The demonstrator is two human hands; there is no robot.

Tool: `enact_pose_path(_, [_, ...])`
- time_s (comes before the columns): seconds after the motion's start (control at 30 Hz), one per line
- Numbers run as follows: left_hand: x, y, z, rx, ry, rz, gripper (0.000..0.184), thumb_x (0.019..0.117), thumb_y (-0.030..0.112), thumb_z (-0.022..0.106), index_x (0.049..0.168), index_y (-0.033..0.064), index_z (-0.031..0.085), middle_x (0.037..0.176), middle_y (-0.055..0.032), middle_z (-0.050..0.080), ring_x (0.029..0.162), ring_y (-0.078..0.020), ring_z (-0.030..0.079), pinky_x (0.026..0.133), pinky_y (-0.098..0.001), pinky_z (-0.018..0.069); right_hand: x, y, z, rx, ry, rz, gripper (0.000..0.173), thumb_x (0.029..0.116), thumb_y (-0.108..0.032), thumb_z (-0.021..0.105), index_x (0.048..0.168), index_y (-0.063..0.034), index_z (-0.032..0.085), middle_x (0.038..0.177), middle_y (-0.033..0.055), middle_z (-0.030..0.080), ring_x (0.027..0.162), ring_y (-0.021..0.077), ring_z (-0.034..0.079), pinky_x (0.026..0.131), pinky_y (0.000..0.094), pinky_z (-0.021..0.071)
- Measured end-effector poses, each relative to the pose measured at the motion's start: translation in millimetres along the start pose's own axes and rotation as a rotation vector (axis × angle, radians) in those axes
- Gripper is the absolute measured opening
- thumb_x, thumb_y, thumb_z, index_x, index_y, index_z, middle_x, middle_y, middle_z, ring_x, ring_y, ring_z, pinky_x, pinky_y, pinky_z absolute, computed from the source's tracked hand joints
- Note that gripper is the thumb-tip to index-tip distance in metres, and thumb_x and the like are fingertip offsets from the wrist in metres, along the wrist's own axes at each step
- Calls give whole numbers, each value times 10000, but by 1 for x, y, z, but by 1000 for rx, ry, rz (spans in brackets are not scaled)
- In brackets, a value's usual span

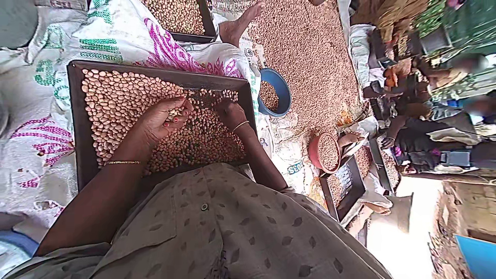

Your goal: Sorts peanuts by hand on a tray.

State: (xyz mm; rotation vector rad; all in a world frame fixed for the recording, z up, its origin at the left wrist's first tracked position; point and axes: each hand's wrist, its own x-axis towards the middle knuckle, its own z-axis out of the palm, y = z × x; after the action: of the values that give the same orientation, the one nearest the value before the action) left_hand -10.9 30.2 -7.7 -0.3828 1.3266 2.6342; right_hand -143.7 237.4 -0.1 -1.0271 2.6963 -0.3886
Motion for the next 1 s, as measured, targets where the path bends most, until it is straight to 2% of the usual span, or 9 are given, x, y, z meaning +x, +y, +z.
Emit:
enact_pose_path(0.07, [-2, 6, -7, -63, 44, 83, 374, 1100, 226, 306, 898, 160, 613, 732, 80, 547, 442, 39, 356, 382, -89, 284, -4, -3, 10, -82, -65, 77, 309, 999, -65, 549, 1247, -98, 731, 1399, 183, 611, 1162, 391, 661, 937, 584, 538])
enact_pose_path(0.23, [-11, 26, -15, -276, 227, 246, 395, 1122, 252, 272, 859, 182, 558, 669, 102, 481, 433, 39, 333, 378, -88, 251, 0, -2, 9, -76, -86, 87, 297, 990, -55, 543, 1212, -93, 736, 1337, 162, 635, 1106, 372, 674, 888, 589, 544])
enact_pose_path(0.33, [-13, 28, -21, -358, 216, 378, 422, 1121, 247, 232, 861, 175, 556, 663, 95, 484, 426, 33, 334, 371, -90, 248, -1, -4, 8, 75, 143, 21, 270, 988, -28, 532, 1134, -56, 757, 1229, 176, 689, 1065, 355, 693, 861, 551, 561])
enact_pose_path(0.43, [-12, 28, -28, -427, 206, 456, 415, 1119, 239, 225, 880, 175, 558, 692, 83, 512, 444, 28, 366, 379, -91, 263, -8, -44, 25, 218, 443, -204, 218, 978, -52, 568, 1086, -7, 752, 1130, 199, 724, 998, 329, 726, 803, 468, 600])
enact_pose_path(0.53, [-12, 28, -33, -444, 192, 514, 426, 1116, 230, 215, 886, 168, 568, 712, 79, 529, 461, 21, 385, 392, -94, 282, -30, -86, 53, 220, 257, -625, 219, 962, -127, 658, 1119, 8, 730, 1205, 191, 687, 1144, 332, 661, 951, 427, 567])
enact_pose_path(0.6, [-15, 30, -35, -460, 197, 543, 422, 1115, 217, 203, 886, 168, 555, 708, 79, 525, 456, 24, 384, 389, -93, 285, -40, -94, 71, 32, 100, -860, 244, 948, -191, 684, 1131, -40, 740, 1291, 190, 675, 1247, 376, 616, 1018, 514, 492])
enact_pose_path(0.67, [-16, 32, -38, -479, 196, 576, 425, 1111, 210, 200, 875, 167, 552, 694, 77, 520, 447, 22, 380, 383, -95, 285, -39, -78, 79, -177, 8, -916, 269, 973, -189, 640, 1217, -103, 713, 1401, 166, 627, 1375, 385, 530, 1135, 618, 371])
enact_pose_path(0.87, [-19, 36, -41, -512, 178, 613, 458, 1117, 213, 185, 869, 149, 564, 676, 63, 526, 444, 5, 395, 386, -110, 304, -6, 8, 52, -377, 307, -480, 240, 971, -42, 558, 1158, -1, 704, 1328, 214, 657, 1237, 440, 615, 1023, 638, 448])
enact_pose_path(1.0, [-19, 38, -38, -489, 180, 620, 452, 1112, 192, 199, 862, 141, 571, 662, 61, 517, 441, 1, 387, 385, -113, 295, -2, 4, 21, -273, 393, -194, 259, 971, -47, 540, 1167, 8, 701, 1339, 240, 637, 1213, 455, 607, 995, 616, 446])
